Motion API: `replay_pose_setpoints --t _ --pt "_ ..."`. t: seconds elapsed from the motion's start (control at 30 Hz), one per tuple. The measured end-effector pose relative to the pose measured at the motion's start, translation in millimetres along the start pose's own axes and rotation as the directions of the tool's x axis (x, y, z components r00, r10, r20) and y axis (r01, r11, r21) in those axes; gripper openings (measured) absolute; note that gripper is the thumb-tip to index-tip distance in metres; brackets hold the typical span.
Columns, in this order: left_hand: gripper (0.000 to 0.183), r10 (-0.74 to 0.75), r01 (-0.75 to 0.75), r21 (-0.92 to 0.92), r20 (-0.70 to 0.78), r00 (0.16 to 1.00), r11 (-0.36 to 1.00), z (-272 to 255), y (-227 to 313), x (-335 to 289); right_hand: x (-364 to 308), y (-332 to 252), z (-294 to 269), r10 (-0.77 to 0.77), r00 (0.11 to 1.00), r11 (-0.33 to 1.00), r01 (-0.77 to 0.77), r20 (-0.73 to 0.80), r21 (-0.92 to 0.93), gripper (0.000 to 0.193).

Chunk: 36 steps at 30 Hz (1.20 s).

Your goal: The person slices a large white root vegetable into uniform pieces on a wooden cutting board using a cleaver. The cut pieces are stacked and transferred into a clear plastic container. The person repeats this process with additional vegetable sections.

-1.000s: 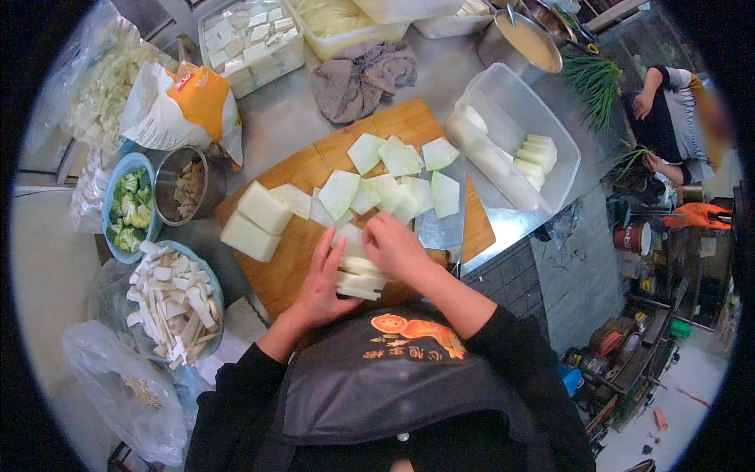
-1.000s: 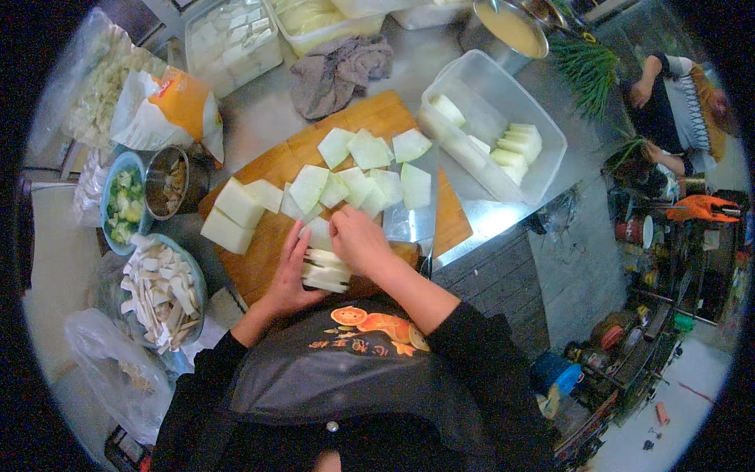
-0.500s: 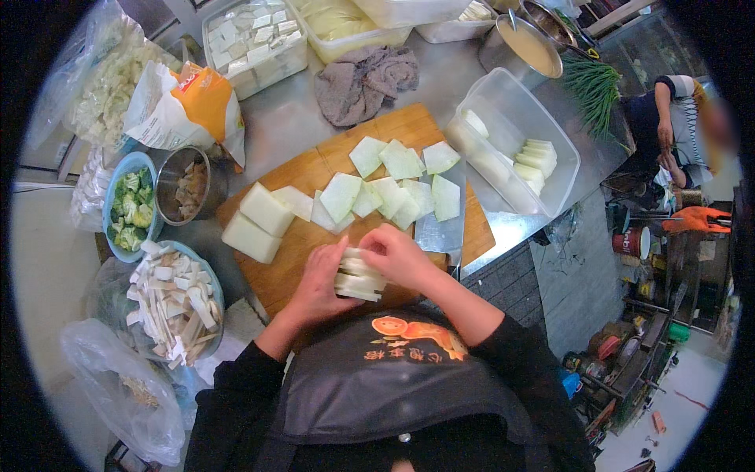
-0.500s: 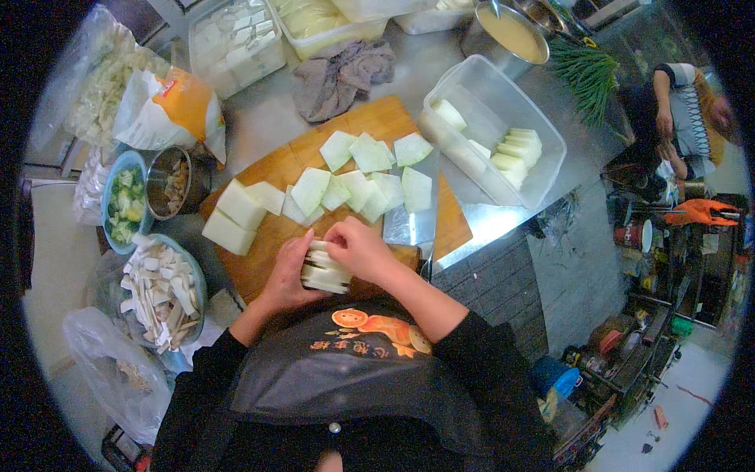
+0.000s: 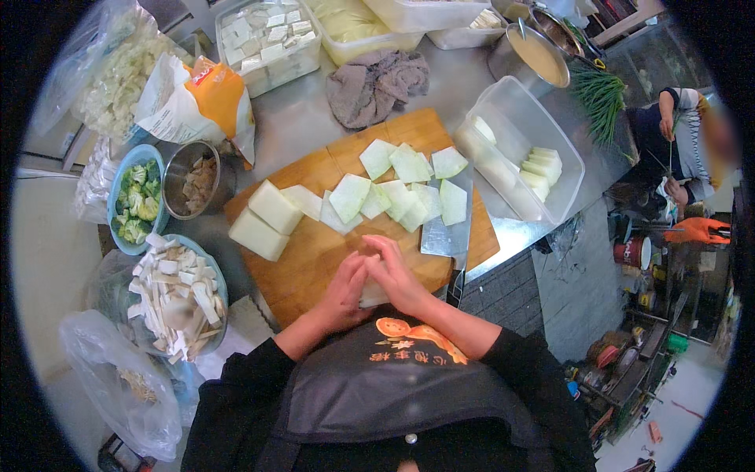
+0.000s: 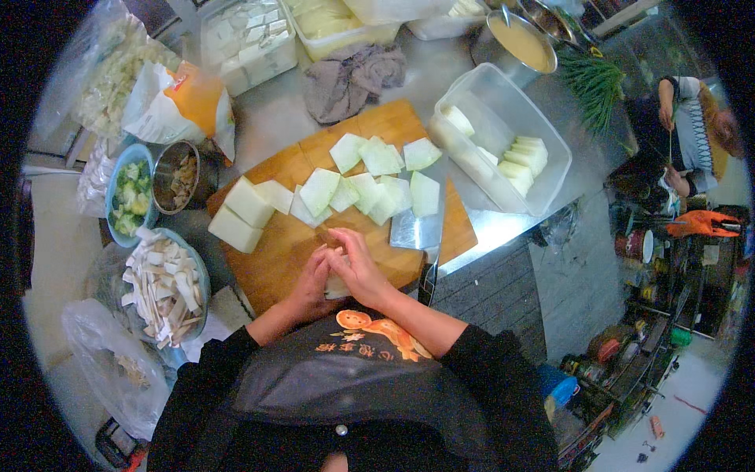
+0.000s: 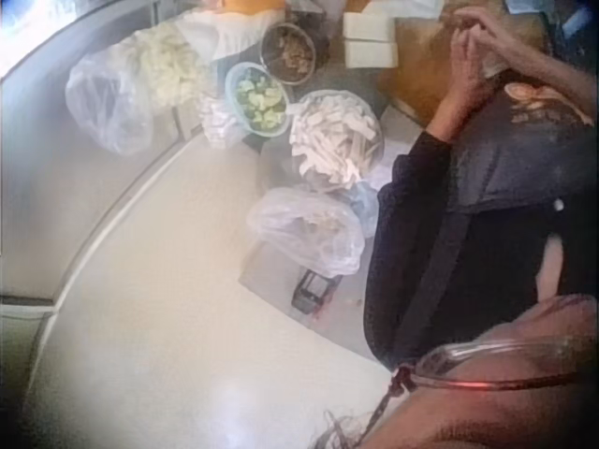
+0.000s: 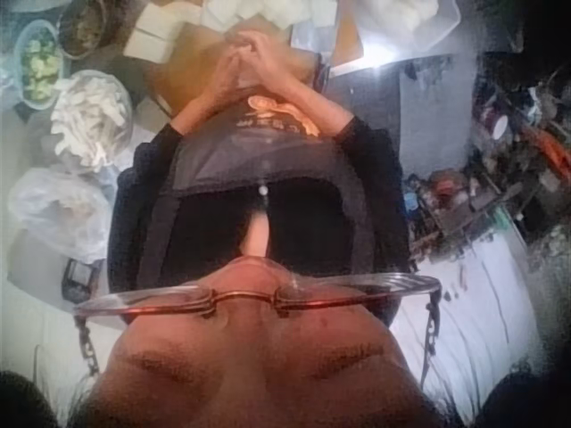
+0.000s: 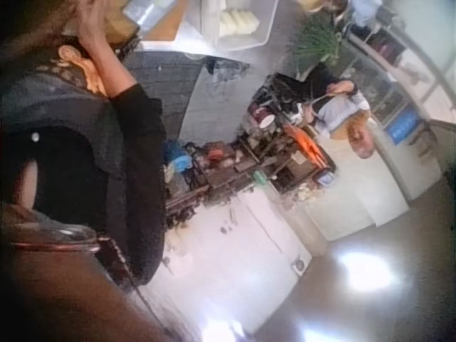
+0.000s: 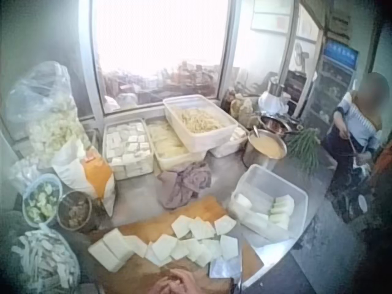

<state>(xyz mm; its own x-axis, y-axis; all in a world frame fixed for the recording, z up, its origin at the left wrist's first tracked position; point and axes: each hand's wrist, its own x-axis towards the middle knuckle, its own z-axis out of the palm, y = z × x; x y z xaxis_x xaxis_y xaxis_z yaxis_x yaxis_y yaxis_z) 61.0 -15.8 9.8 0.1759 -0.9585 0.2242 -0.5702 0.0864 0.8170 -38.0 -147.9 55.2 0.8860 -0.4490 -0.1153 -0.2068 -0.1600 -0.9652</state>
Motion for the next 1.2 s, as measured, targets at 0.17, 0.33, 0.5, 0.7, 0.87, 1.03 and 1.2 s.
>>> replay_pose_setpoints --t 0.17,0.33,0.5,0.7,0.87,1.03,1.2 --pt "0.092 -0.023 0.026 0.071 -0.035 0.999 0.997 -22.7 2.7 9.4 31.6 -15.9 -24.0 -0.113 0.993 0.974 0.114 0.021 -0.197 0.039" --pt "0.086 -0.179 0.173 -0.109 -0.051 0.982 0.979 -44.2 28.2 11.3 90.1 -15.8 -33.7 -0.295 0.949 0.805 0.307 0.106 -0.507 0.042" --pt "0.064 0.007 0.055 0.286 -0.212 0.977 0.957 -89.3 16.2 31.0 131.4 -2.9 -38.6 -0.201 0.956 0.608 0.294 0.215 -0.738 0.045" --pt "0.051 -0.124 0.146 0.702 -0.083 0.989 0.697 -123.4 -2.8 72.6 137.3 -12.5 -36.1 -0.095 0.970 0.649 0.232 0.225 -0.725 0.032" --pt "0.035 -0.325 0.188 0.684 0.076 0.943 0.705 -139.4 -22.6 93.8 108.7 -26.7 -43.9 -0.058 0.959 0.819 0.204 0.278 -0.536 0.018" --pt "0.016 -0.452 0.315 0.598 0.089 0.887 0.737 -152.2 -25.9 115.7 62.9 -18.4 -50.9 -0.037 0.919 0.862 0.228 0.393 -0.453 0.013" --pt "0.027 -0.484 0.500 -0.039 0.194 0.853 0.865 -140.5 -33.4 110.5 51.6 -21.8 -54.6 0.013 0.928 0.860 0.180 0.373 -0.478 0.013"
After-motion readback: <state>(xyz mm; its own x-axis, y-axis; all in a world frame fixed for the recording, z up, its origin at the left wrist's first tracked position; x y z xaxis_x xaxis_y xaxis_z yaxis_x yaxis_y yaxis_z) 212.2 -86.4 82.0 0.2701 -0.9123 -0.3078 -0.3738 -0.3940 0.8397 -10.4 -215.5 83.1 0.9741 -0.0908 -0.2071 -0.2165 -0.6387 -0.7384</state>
